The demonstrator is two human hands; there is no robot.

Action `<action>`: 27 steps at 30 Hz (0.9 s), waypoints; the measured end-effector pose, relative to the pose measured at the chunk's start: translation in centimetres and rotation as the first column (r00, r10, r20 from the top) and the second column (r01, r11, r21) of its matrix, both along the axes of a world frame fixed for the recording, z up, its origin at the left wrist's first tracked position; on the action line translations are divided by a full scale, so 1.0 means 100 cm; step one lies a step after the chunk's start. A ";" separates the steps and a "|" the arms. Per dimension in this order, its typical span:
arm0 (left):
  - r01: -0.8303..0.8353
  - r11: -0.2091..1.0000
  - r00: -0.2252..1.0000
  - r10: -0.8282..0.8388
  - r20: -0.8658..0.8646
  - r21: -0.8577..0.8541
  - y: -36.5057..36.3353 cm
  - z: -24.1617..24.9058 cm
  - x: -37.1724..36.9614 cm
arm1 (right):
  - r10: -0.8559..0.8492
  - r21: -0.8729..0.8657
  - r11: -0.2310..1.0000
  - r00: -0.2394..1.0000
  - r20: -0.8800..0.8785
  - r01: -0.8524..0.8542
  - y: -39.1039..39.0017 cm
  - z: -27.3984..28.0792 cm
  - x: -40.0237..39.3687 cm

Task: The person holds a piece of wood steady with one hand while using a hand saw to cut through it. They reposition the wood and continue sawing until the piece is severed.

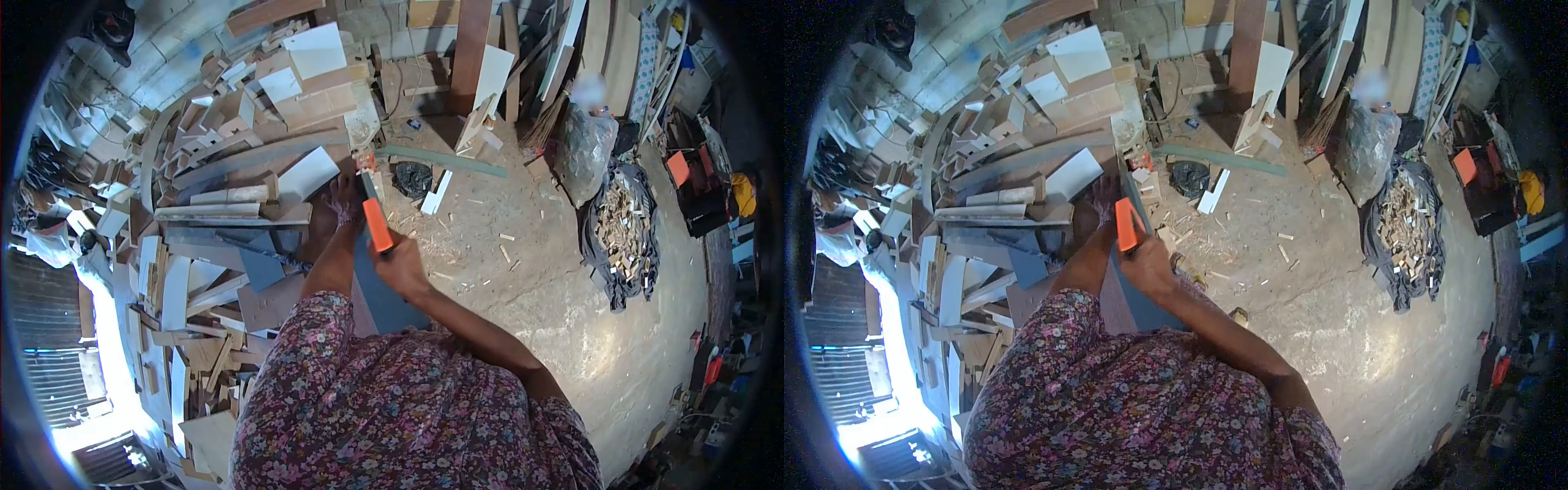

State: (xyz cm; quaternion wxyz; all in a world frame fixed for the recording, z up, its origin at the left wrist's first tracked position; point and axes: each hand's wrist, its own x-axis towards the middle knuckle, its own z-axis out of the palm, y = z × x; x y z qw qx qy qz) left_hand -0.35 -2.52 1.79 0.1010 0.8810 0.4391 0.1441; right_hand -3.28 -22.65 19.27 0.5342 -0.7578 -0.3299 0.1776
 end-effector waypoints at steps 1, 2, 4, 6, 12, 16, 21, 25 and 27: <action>0.009 1.000 1.000 -0.009 0.008 0.008 0.002 0.001 0.002 | -0.009 0.008 1.000 1.000 0.008 0.009 0.002 -0.004 -0.001; 0.008 1.000 1.000 -0.008 0.009 -0.028 0.004 0.000 0.003 | -0.019 0.032 0.999 0.999 0.042 0.018 0.002 -0.008 -0.002; 0.022 0.998 1.000 -0.021 0.010 -0.061 -0.013 0.033 -0.005 | -0.011 0.087 0.996 1.000 0.020 0.010 -0.003 0.001 0.003; 0.015 0.999 1.000 -0.015 0.002 -0.030 -0.009 0.029 -0.002 | -0.036 0.059 0.997 0.996 -0.086 0.041 -0.009 0.010 0.017; 0.033 0.999 0.986 -0.036 0.161 0.022 0.011 -0.023 0.004 | -0.025 -0.013 1.000 0.992 -0.123 0.023 -0.040 0.043 0.005; 0.077 0.995 0.980 -0.089 0.179 0.071 0.000 -0.005 -0.002 | -0.044 -0.047 0.998 0.988 -0.145 0.038 -0.036 0.031 0.008; 0.085 0.995 0.973 -0.094 0.212 0.051 -0.006 -0.001 -0.010 | -0.062 -0.015 0.998 0.998 -0.023 0.062 -0.001 -0.004 0.025; 0.065 0.988 0.955 -0.103 0.277 0.141 0.003 -0.007 -0.002 | -0.099 -0.025 0.995 0.994 -0.040 0.098 0.023 -0.010 0.033; 0.042 0.992 0.962 -0.072 0.262 0.118 0.003 -0.012 -0.001 | -0.090 -0.006 0.996 0.993 -0.073 0.090 0.026 -0.013 0.038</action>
